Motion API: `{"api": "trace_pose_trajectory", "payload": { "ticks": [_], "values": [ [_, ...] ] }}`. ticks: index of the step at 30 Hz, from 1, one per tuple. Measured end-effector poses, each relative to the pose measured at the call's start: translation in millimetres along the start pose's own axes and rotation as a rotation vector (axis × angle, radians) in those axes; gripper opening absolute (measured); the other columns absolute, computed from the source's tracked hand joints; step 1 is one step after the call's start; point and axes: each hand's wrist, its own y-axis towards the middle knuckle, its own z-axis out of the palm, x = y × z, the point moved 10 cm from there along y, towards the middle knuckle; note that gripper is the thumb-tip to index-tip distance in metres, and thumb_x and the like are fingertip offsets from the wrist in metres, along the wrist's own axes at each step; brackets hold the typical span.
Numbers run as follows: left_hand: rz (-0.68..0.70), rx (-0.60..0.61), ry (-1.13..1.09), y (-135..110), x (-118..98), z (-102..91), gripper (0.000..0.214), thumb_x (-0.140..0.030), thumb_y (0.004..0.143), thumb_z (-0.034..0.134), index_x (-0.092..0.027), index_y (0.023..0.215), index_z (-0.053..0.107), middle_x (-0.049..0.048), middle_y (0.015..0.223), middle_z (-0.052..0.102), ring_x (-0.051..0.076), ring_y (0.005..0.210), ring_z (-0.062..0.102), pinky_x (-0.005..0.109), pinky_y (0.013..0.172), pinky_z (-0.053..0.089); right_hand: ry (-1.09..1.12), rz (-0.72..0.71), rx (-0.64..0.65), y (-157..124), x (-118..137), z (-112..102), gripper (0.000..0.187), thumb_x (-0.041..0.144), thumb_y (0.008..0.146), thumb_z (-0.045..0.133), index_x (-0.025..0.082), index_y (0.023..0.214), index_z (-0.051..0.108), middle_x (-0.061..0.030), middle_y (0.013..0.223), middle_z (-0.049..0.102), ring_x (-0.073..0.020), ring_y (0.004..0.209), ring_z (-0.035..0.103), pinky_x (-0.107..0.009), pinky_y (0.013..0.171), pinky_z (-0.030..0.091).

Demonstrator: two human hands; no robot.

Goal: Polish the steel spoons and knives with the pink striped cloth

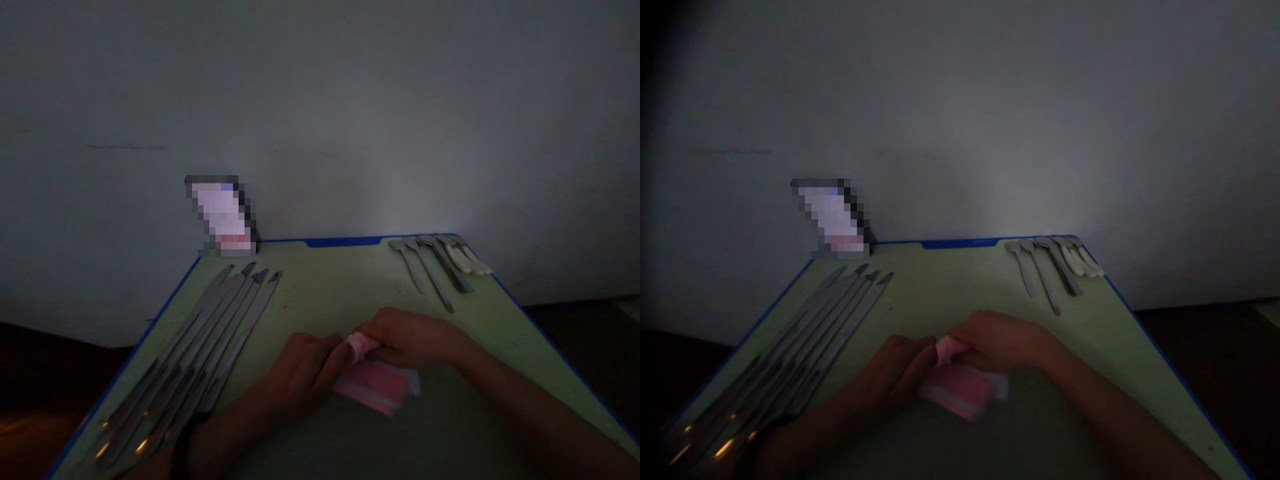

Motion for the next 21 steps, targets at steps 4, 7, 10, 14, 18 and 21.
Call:
{"api": "trace_pose_trajectory", "payload": {
  "ticks": [4,7,10,14,18,21],
  "values": [
    [-0.014,-0.107,-0.050,0.4,10.7,-5.7,0.040,-0.029,0.093,0.025,-0.018,0.070,0.056,-0.0023,0.053,0.053,0.012,0.049,0.047,0.022,0.048,0.032,-0.094,0.045,-0.053,-10.0,-3.6,-17.2,0.016,0.027,0.083,0.049,0.017,0.081,0.061,-0.0026,0.073,0.064,-0.0125,0.066,0.056,-0.022,0.060,0.035],
    [-0.092,-0.204,-0.150,-2.9,25.7,-8.5,0.039,-0.030,0.092,0.028,-0.018,0.068,0.057,-0.0016,0.052,0.055,0.013,0.050,0.050,0.022,0.050,0.037,-0.144,0.052,-0.097,-20.5,-11.5,-32.6,0.018,0.028,0.085,0.048,0.016,0.083,0.061,-0.0036,0.073,0.064,-0.0136,0.068,0.057,-0.024,0.062,0.036],
    [-0.219,-0.272,-0.284,-5.9,42.0,-9.5,0.042,-0.032,0.093,0.028,-0.018,0.067,0.058,0.0002,0.057,0.059,0.014,0.052,0.053,0.022,0.050,0.040,-0.091,0.046,-0.102,-30.7,-20.7,-45.3,0.022,0.027,0.087,0.045,0.016,0.094,0.062,-0.0035,0.079,0.066,-0.0128,0.070,0.058,-0.023,0.064,0.036],
    [-0.284,-0.233,-0.438,-3.9,48.9,-3.9,0.050,-0.034,0.095,0.022,-0.018,0.060,0.055,-0.0008,0.050,0.053,0.013,0.046,0.052,0.022,0.047,0.041,-0.021,0.044,-0.070,-37.4,-22.6,-52.4,0.028,0.031,0.090,0.041,0.021,0.106,0.060,-0.0020,0.085,0.067,-0.0116,0.071,0.058,-0.022,0.064,0.037],
    [-0.300,-0.217,-0.372,-7.2,49.0,-4.0,0.053,-0.033,0.095,0.018,-0.018,0.059,0.054,-0.0008,0.049,0.052,0.013,0.045,0.050,0.022,0.046,0.039,-0.220,0.147,-0.136,-30.7,-16.6,-50.3,0.019,0.029,0.084,0.049,0.018,0.086,0.064,-0.0037,0.076,0.067,-0.0141,0.068,0.058,-0.024,0.060,0.033],
    [-0.195,-0.219,-0.204,-11.5,36.2,-6.9,0.047,-0.032,0.094,0.023,-0.019,0.065,0.057,0.0001,0.054,0.056,0.014,0.052,0.052,0.023,0.053,0.040,-0.330,0.157,-0.125,-16.0,-2.5,-33.1,0.016,0.023,0.082,0.049,0.018,0.076,0.063,-0.0032,0.073,0.067,-0.0149,0.067,0.060,-0.024,0.056,0.031]
  ]
}}
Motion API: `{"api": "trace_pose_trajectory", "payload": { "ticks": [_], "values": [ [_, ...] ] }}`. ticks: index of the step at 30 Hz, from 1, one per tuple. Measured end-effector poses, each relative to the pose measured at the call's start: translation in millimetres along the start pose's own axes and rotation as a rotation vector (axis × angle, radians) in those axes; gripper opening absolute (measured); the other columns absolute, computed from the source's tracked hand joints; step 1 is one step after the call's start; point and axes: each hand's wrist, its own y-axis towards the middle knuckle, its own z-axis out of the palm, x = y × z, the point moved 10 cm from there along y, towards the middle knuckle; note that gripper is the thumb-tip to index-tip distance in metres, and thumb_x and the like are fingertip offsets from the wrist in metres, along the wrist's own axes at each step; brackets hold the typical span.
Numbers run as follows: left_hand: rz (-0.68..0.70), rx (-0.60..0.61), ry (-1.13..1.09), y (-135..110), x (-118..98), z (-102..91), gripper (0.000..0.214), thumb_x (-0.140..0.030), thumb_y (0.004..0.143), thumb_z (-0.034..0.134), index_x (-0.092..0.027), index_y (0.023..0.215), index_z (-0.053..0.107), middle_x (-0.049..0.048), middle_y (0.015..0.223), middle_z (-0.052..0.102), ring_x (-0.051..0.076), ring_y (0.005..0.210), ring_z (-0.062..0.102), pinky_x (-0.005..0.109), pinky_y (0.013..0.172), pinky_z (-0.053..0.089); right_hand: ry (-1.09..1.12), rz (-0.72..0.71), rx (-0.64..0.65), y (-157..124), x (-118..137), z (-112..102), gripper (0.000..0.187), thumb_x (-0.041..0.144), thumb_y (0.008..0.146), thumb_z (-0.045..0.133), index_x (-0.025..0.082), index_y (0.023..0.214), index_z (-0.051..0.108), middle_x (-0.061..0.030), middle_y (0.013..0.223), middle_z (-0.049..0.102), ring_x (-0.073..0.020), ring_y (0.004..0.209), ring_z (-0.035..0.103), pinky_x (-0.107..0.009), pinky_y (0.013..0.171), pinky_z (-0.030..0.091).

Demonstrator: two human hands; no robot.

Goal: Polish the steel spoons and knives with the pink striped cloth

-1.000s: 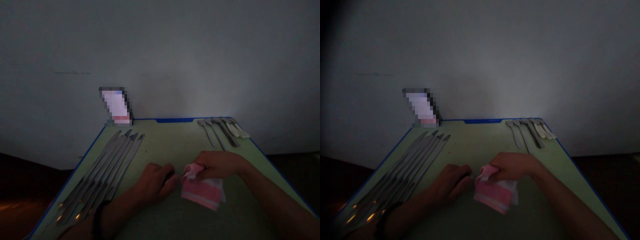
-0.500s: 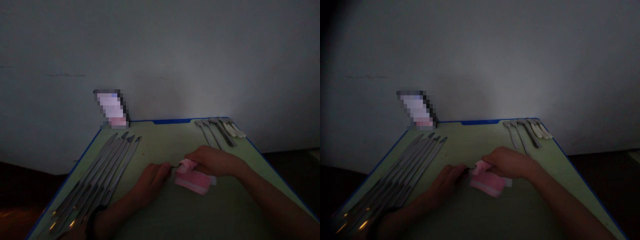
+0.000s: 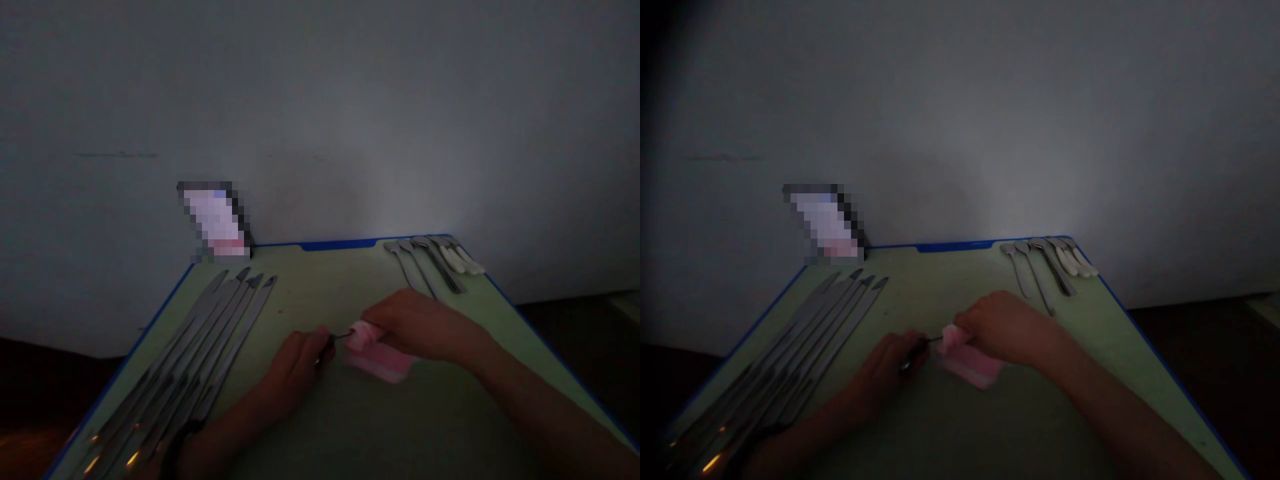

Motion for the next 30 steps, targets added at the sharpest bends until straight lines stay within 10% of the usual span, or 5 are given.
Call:
{"api": "trace_pose_trajectory", "payload": {
  "ticks": [7,22,30],
  "values": [
    [0.346,-0.023,0.342,-11.2,-36.1,1.7,0.042,-0.027,0.093,0.022,-0.016,0.084,0.061,0.0063,0.069,0.064,0.017,0.060,0.054,0.026,0.055,0.040,-0.179,-0.060,-0.019,17.2,28.8,22.8,0.016,0.021,0.081,0.046,0.018,0.077,0.062,-0.0045,0.073,0.070,-0.0173,0.061,0.063,-0.026,0.047,0.022],
    [-0.331,0.045,-0.338,6.8,27.8,9.3,0.051,-0.048,0.089,0.022,-0.019,0.057,0.048,-0.0024,0.049,0.043,0.012,0.045,0.041,0.023,0.046,0.032,0.149,-0.001,-0.047,-11.1,-48.5,-20.4,0.022,0.027,0.085,0.046,0.019,0.095,0.065,-0.0044,0.082,0.069,-0.0145,0.073,0.059,-0.024,0.064,0.037],
    [-0.579,-0.161,-0.934,3.0,49.9,10.0,0.043,-0.054,0.081,0.032,-0.019,0.060,0.044,-0.0066,0.042,0.033,0.008,0.035,0.027,0.020,0.036,0.022,0.072,0.205,-0.099,-14.0,-70.7,-17.3,0.032,0.039,0.088,0.042,0.015,0.090,0.064,-0.0095,0.082,0.067,-0.0190,0.076,0.059,-0.028,0.067,0.039]
  ]
}}
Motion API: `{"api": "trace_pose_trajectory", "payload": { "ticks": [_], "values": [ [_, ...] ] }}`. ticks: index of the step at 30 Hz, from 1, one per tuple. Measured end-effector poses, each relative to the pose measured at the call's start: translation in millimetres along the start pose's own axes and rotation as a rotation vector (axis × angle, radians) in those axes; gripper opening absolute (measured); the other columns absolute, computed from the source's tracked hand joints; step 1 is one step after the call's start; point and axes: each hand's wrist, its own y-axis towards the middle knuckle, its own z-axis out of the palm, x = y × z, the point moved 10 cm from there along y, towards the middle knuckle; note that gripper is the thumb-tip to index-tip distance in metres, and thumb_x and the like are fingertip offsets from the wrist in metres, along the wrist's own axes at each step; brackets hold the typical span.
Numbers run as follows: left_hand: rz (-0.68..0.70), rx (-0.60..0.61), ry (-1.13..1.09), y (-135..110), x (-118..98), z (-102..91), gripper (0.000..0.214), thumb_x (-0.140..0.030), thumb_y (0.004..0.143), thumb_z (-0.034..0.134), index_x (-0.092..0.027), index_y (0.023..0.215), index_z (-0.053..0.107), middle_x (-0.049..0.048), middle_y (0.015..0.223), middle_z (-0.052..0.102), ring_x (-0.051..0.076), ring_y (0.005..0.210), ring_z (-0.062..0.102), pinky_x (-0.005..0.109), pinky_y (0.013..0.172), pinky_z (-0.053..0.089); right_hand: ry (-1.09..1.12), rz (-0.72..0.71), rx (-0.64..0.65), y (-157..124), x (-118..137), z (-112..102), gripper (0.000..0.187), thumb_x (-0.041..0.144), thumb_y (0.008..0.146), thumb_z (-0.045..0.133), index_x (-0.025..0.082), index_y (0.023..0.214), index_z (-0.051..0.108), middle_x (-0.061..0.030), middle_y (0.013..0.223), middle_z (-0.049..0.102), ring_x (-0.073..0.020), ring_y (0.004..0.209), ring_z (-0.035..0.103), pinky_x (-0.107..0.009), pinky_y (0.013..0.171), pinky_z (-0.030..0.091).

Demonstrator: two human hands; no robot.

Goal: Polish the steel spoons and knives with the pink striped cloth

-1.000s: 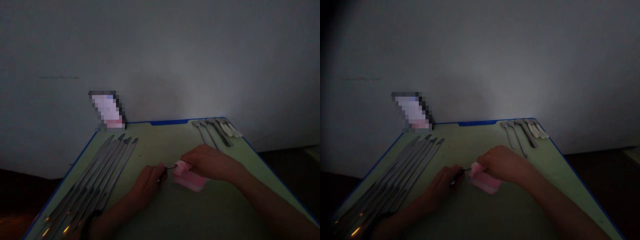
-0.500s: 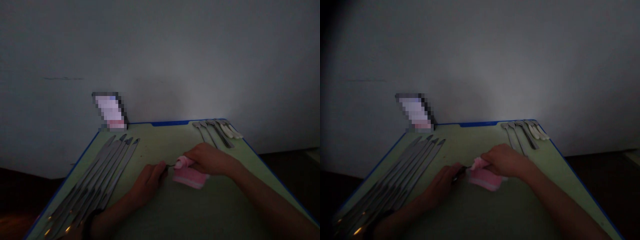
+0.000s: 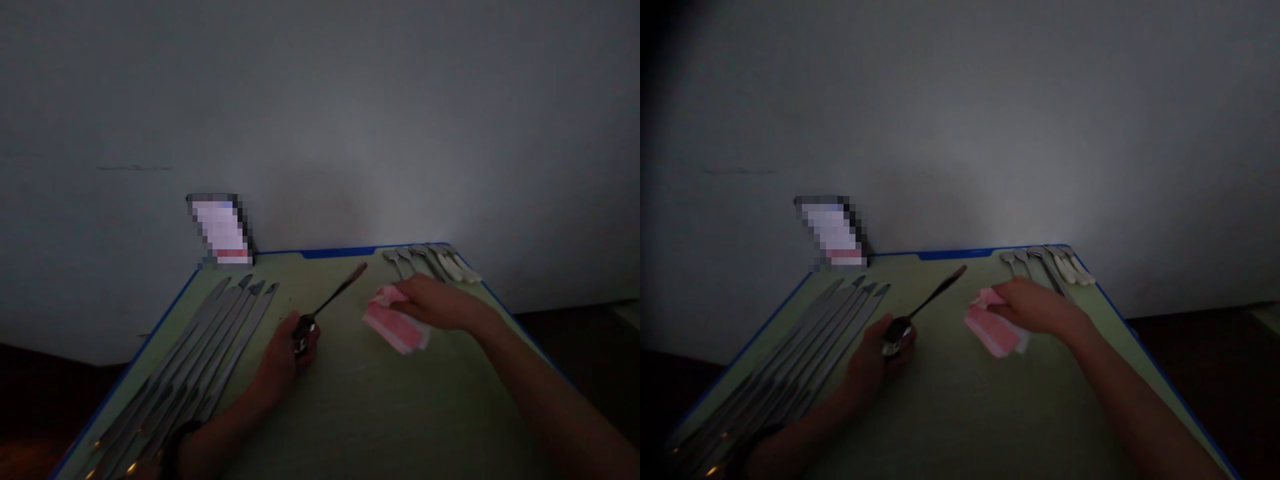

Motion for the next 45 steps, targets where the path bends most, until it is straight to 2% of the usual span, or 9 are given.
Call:
{"api": "trace_pose_trajectory", "payload": {
  "ticks": [4,8,10,16,20,23,26,32,45],
  "values": [
    [0.075,0.073,0.109,-1.3,-7.5,6.1,0.044,-0.054,0.084,0.027,-0.019,0.062,0.044,-0.0071,0.042,0.032,0.009,0.037,0.026,0.020,0.037,0.021,0.130,-0.152,0.031,4.5,35.7,13.6,0.036,0.045,0.085,0.046,0.015,0.101,0.060,-0.0100,0.089,0.066,-0.0194,0.081,0.060,-0.030,0.070,0.043],
    [0.223,0.107,0.383,-5.5,-20.5,11.4,0.042,-0.049,0.088,0.028,-0.019,0.062,0.042,-0.0049,0.050,0.037,0.011,0.044,0.033,0.022,0.043,0.026,0.313,-0.136,-0.146,4.1,25.3,-2.9,0.065,0.045,0.080,0.055,0.019,0.135,0.033,-0.0132,0.129,0.050,-0.0212,0.109,0.052,-0.034,0.089,0.042],
    [0.318,0.110,0.494,-8.6,-29.2,14.5,0.041,-0.044,0.090,0.027,-0.019,0.061,0.042,-0.0038,0.054,0.040,0.011,0.049,0.037,0.023,0.047,0.029,0.392,-0.132,-0.197,3.2,20.6,-8.7,0.075,0.044,0.079,0.056,0.021,0.141,0.020,-0.0127,0.134,0.045,-0.0197,0.110,0.051,-0.035,0.090,0.043],
    [0.372,0.157,0.634,-16.2,-35.9,23.3,0.035,-0.042,0.088,0.033,-0.018,0.065,0.046,-0.0043,0.056,0.041,0.012,0.051,0.039,0.023,0.049,0.030,0.335,-0.306,-0.088,5.2,58.2,-1.7,0.034,0.039,0.087,0.047,0.021,0.114,0.058,-0.0050,0.099,0.066,-0.0132,0.083,0.059,-0.026,0.074,0.043],
    [0.400,0.179,0.679,-21.5,-39.2,28.6,0.024,-0.041,0.081,0.047,-0.018,0.080,0.053,-0.0022,0.065,0.050,0.014,0.058,0.046,0.023,0.052,0.034,0.207,-0.355,0.030,2.2,69.9,8.6,0.031,0.035,0.091,0.040,0.018,0.099,0.064,-0.0048,0.088,0.067,-0.0135,0.078,0.059,-0.025,0.069,0.040],
    [0.393,0.232,0.636,-21.1,-34.7,33.9,0.035,-0.039,0.078,0.055,-0.018,0.105,0.048,-0.0013,0.075,0.055,0.015,0.064,0.050,0.023,0.057,0.038,0.144,-0.311,0.046,-0.7,54.2,2.7,0.031,0.037,0.091,0.039,0.018,0.095,0.063,-0.0055,0.088,0.066,-0.0148,0.080,0.058,-0.026,0.071,0.039],
    [0.381,0.226,0.588,-18.1,-30.2,34.2,0.040,-0.037,0.085,0.049,-0.020,0.120,0.038,-0.0042,0.071,0.050,0.013,0.063,0.049,0.022,0.057,0.039,0.075,-0.134,0.014,-1.9,13.7,-8.8,0.032,0.038,0.091,0.037,0.017,0.091,0.061,-0.0055,0.084,0.065,-0.0153,0.077,0.057,-0.026,0.068,0.038],
    [0.424,0.329,0.789,-25.7,-25.2,48.4,0.020,-0.030,0.088,0.046,-0.021,0.105,0.050,-0.0024,0.073,0.056,0.013,0.063,0.051,0.023,0.057,0.037,-0.190,0.372,-0.048,-1.3,-80.4,-7.1,0.037,0.031,0.092,0.028,0.011,0.091,0.059,-0.0144,0.088,0.065,-0.0221,0.080,0.061,-0.030,0.066,0.037],
    [0.428,0.340,0.857,-27.8,-24.4,49.7,0.018,-0.025,0.088,0.044,-0.019,0.103,0.052,-0.0007,0.075,0.059,0.014,0.064,0.053,0.024,0.059,0.037,-0.219,0.664,-0.209,2.9,-112.2,3.2,0.046,0.036,0.091,0.025,0.007,0.094,0.060,-0.0198,0.090,0.067,-0.0255,0.086,0.064,-0.032,0.070,0.042]
  ]
}}
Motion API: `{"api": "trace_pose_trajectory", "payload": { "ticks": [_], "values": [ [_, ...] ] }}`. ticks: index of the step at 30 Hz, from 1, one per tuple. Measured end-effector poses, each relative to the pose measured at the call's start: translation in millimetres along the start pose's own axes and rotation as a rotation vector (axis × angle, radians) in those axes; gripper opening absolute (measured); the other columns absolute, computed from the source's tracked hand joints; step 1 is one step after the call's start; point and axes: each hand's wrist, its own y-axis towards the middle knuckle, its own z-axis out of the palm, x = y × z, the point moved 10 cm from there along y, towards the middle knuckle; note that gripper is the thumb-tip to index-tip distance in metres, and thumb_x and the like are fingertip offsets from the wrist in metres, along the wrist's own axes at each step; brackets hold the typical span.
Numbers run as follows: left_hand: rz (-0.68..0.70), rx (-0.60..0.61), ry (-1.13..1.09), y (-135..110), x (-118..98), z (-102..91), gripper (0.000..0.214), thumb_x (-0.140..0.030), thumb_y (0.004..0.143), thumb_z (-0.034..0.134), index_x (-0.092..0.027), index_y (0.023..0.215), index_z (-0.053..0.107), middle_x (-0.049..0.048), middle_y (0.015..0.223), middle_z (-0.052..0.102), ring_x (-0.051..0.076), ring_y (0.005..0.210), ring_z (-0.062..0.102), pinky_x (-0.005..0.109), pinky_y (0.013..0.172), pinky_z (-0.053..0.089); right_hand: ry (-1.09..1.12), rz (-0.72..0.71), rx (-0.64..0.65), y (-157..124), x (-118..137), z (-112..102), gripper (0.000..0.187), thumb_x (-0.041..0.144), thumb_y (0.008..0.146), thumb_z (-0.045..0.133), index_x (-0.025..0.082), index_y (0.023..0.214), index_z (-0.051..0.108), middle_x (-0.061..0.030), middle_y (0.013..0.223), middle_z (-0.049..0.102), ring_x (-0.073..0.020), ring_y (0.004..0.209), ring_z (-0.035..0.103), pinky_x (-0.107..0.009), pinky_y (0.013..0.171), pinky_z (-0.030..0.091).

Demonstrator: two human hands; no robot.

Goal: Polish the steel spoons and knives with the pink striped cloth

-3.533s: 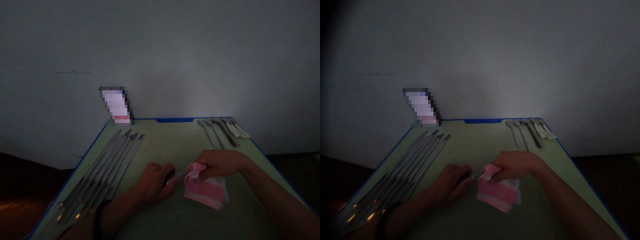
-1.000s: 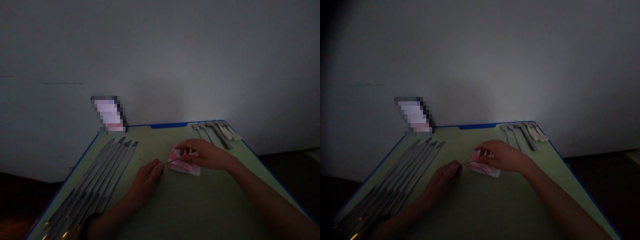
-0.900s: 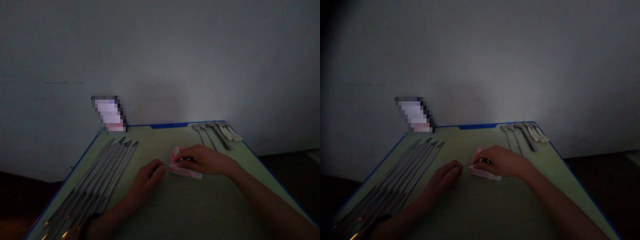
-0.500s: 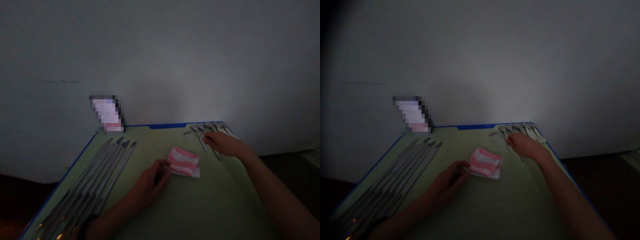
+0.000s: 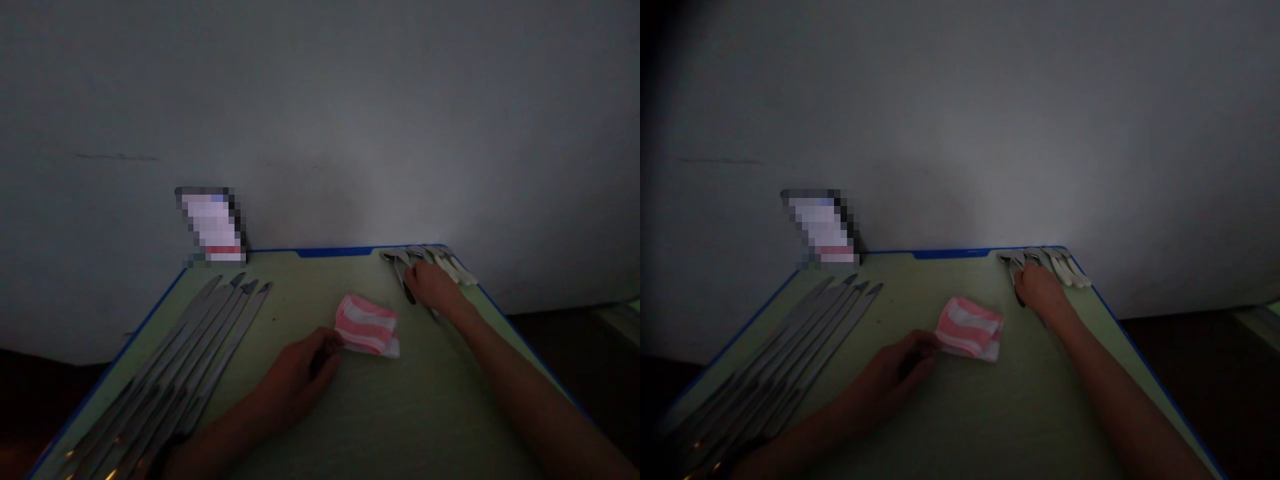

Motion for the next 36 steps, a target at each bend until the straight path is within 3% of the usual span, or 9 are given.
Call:
{"api": "trace_pose_trajectory", "payload": {
  "ticks": [9,25,36],
  "values": [
    [0.005,-0.006,-0.022,-0.2,-1.0,-0.9,0.017,-0.027,0.088,0.043,-0.020,0.102,0.053,-0.0012,0.074,0.059,0.014,0.063,0.053,0.023,0.058,0.037,-0.047,-0.054,0.010,-2.8,7.6,1.8,0.034,0.030,0.088,0.032,0.011,0.100,0.057,-0.0181,0.096,0.066,-0.0263,0.088,0.063,-0.033,0.070,0.043],
    [0.022,0.000,-0.019,-0.4,-2.0,0.6,0.017,-0.026,0.088,0.043,-0.020,0.099,0.054,-0.0014,0.072,0.058,0.014,0.062,0.052,0.023,0.057,0.036,-0.135,-0.008,0.029,-20.7,16.1,-12.3,0.040,0.038,0.086,0.034,0.011,0.096,0.063,-0.0200,0.095,0.064,-0.0333,0.089,0.063,-0.042,0.068,0.047],
    [0.015,0.010,-0.003,0.2,-3.2,0.1,0.017,-0.025,0.087,0.043,-0.020,0.099,0.053,-0.0009,0.074,0.060,0.014,0.063,0.054,0.024,0.059,0.037,-0.161,-0.035,0.094,-20.3,14.5,-2.6,0.043,0.039,0.085,0.035,0.011,0.096,0.065,-0.0206,0.096,0.065,-0.0342,0.089,0.063,-0.044,0.068,0.047]
  ]
}}
